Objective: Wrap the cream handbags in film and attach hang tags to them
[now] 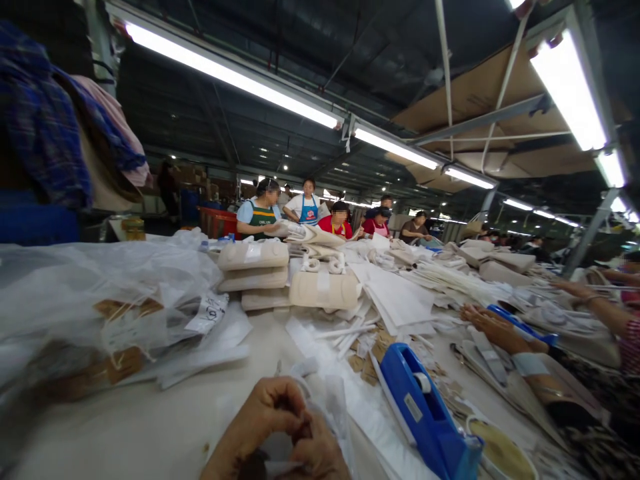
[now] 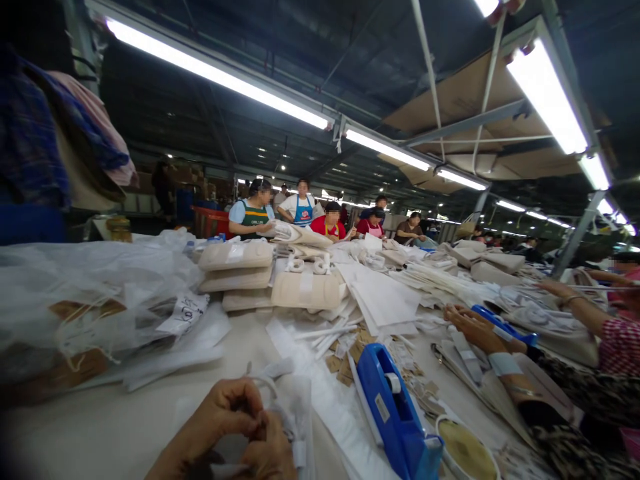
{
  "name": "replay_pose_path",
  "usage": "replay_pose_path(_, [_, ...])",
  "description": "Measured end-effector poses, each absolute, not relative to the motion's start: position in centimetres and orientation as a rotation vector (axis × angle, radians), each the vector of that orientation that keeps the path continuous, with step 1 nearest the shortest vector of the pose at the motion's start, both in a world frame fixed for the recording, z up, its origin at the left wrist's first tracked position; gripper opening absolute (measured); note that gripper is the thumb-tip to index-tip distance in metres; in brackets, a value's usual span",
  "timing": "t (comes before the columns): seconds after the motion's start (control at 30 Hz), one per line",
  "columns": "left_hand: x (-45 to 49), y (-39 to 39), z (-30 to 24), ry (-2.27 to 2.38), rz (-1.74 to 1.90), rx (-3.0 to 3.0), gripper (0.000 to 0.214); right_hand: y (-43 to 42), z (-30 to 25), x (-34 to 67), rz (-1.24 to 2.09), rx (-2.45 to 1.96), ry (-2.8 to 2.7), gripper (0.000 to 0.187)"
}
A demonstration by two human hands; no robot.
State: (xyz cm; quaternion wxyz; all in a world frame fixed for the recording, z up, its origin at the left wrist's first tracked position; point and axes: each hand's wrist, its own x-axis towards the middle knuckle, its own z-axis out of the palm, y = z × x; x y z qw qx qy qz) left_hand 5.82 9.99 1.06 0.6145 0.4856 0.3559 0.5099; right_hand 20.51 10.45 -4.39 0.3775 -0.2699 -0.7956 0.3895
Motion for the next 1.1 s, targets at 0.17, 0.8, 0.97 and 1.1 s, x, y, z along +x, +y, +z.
replay_pose_path(0.17, [5.9, 10.0, 1.6, 0.942, 1.399, 1.101, 0.019, 8.9, -4.3, 21.2, 0.981, -0.735, -2.019, 0.012])
replay_pose_path(0.8, [5.6, 5.9, -0.2, 1.948, 1.143, 1.978, 0.052, 7.7, -4.2, 21.7, 0.705, -0.504, -1.918, 0.022])
replay_pose_path(0.97, [6.7, 7.4, -0.5, 1.948, 0.835, 2.542, 0.044, 7.7, -3.7, 21.8, 0.685, -0.446, -1.888, 0.018])
replay_pose_path(1.1, [6.9, 7.8, -1.1, 2.046, 1.057, 2.558, 0.03, 7.6, -3.8, 22.2, 0.686, -0.469, -1.874, 0.016])
